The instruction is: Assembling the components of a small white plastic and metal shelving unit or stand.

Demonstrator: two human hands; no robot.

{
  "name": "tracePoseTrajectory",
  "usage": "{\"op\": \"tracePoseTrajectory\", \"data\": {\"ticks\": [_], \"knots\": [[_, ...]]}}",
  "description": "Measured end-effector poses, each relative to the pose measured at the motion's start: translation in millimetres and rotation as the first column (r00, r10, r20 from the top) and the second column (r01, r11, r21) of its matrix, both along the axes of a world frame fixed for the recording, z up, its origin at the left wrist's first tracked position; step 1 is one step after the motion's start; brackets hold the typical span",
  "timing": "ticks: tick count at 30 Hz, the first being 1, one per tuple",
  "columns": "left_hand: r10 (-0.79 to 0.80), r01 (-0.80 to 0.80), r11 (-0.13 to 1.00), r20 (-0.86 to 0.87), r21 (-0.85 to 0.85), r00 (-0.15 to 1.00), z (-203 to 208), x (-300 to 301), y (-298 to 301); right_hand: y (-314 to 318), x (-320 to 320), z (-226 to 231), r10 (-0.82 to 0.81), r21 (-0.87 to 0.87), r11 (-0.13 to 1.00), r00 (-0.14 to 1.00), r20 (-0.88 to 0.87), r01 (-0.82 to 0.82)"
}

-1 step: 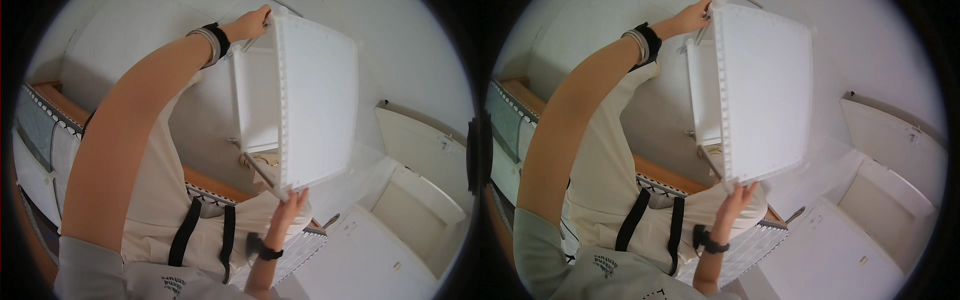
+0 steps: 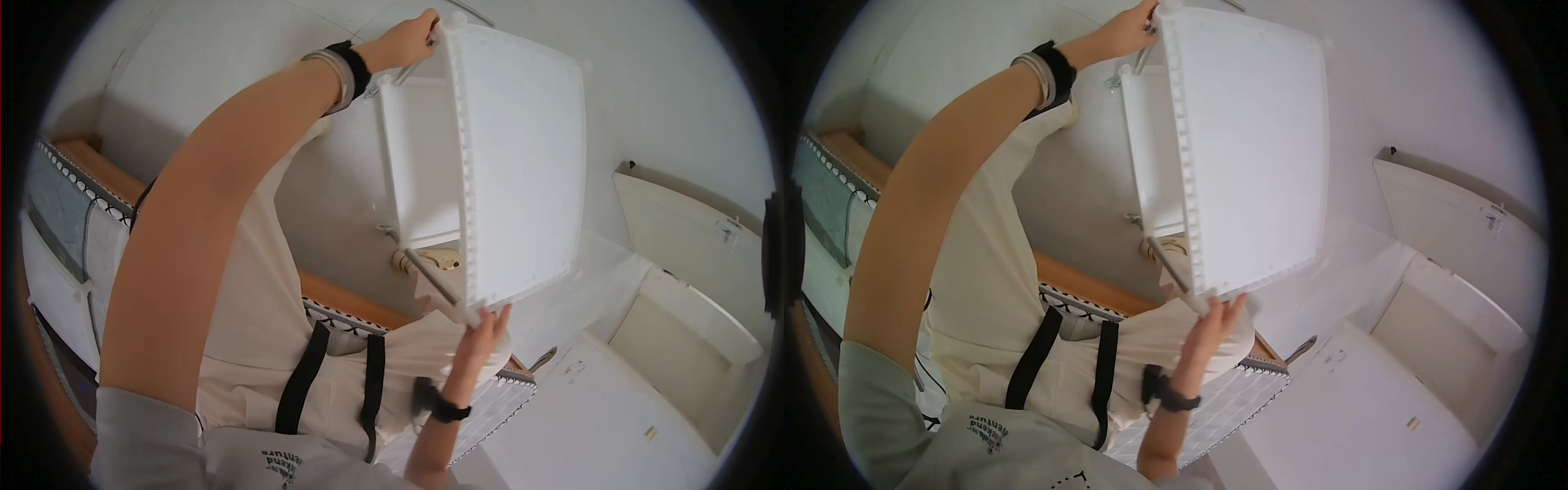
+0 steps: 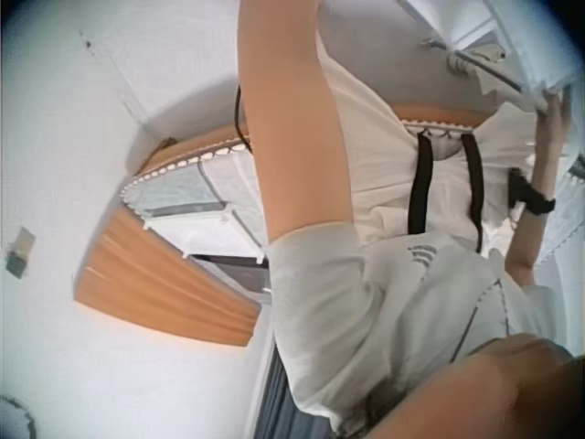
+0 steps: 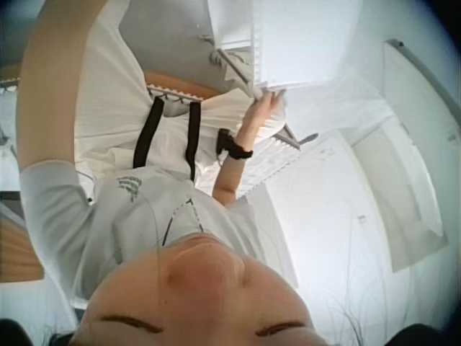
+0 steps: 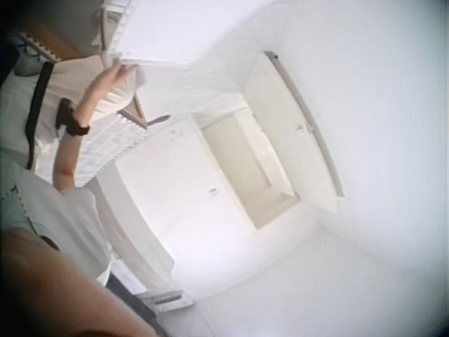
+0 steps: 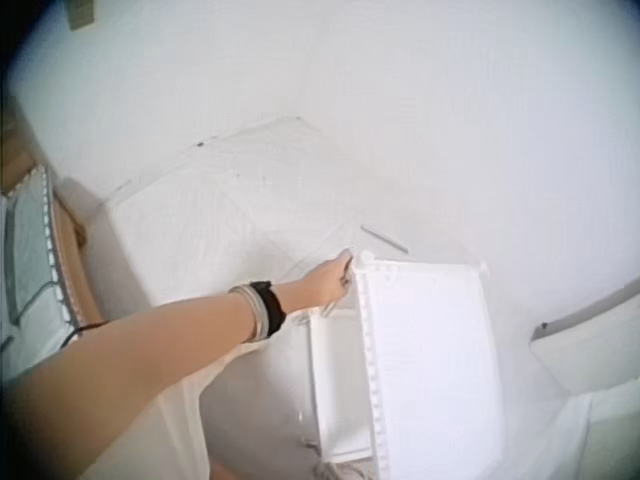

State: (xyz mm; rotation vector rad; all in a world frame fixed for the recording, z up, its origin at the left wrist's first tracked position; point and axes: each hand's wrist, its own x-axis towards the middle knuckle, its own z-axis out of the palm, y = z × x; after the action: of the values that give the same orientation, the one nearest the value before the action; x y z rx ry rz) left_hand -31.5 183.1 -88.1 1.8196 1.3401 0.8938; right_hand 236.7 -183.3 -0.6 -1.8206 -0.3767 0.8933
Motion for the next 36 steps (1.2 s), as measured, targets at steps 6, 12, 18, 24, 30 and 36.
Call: {"op": "tracePoseTrajectory", "data": {"ticks": [6,12,18,24,30,36], "knots": [[0.038,-0.04,0.996,0.024,0.079,0.999,8.7,13.1,-51.5,42.2,114.8,-10.1,0.149,-0.082,0.987,0.97,0.194,-0.135],[0.142,-0.144,0.989,-0.055,-0.037,0.988,15.7,15.6,-108.0,113.3,199.3,-16.9,0.205,0.023,0.975,0.929,0.309,-0.223],[0.039,-0.029,0.98,0.044,-0.198,0.998,5.9,18.8,-155.0,123.6,197.0,-22.0,-0.072,0.159,0.987,0.915,0.397,0.009],[-0.093,0.097,0.954,0.026,-0.283,0.995,-55.4,-5.6,-144.2,125.8,190.9,-53.1,-0.12,0.179,0.983,0.91,0.398,0.051],[-0.216,0.145,0.892,-0.121,-0.428,0.969,-41.6,15.4,-129.9,125.4,179.8,-45.2,-0.202,0.334,0.938,0.931,0.303,0.094],[-0.343,0.14,0.842,-0.315,-0.522,0.885,-48.6,12.1,-125.3,123.5,178.7,-49.8,-0.21,0.341,0.934,0.94,0.27,0.111]]}}
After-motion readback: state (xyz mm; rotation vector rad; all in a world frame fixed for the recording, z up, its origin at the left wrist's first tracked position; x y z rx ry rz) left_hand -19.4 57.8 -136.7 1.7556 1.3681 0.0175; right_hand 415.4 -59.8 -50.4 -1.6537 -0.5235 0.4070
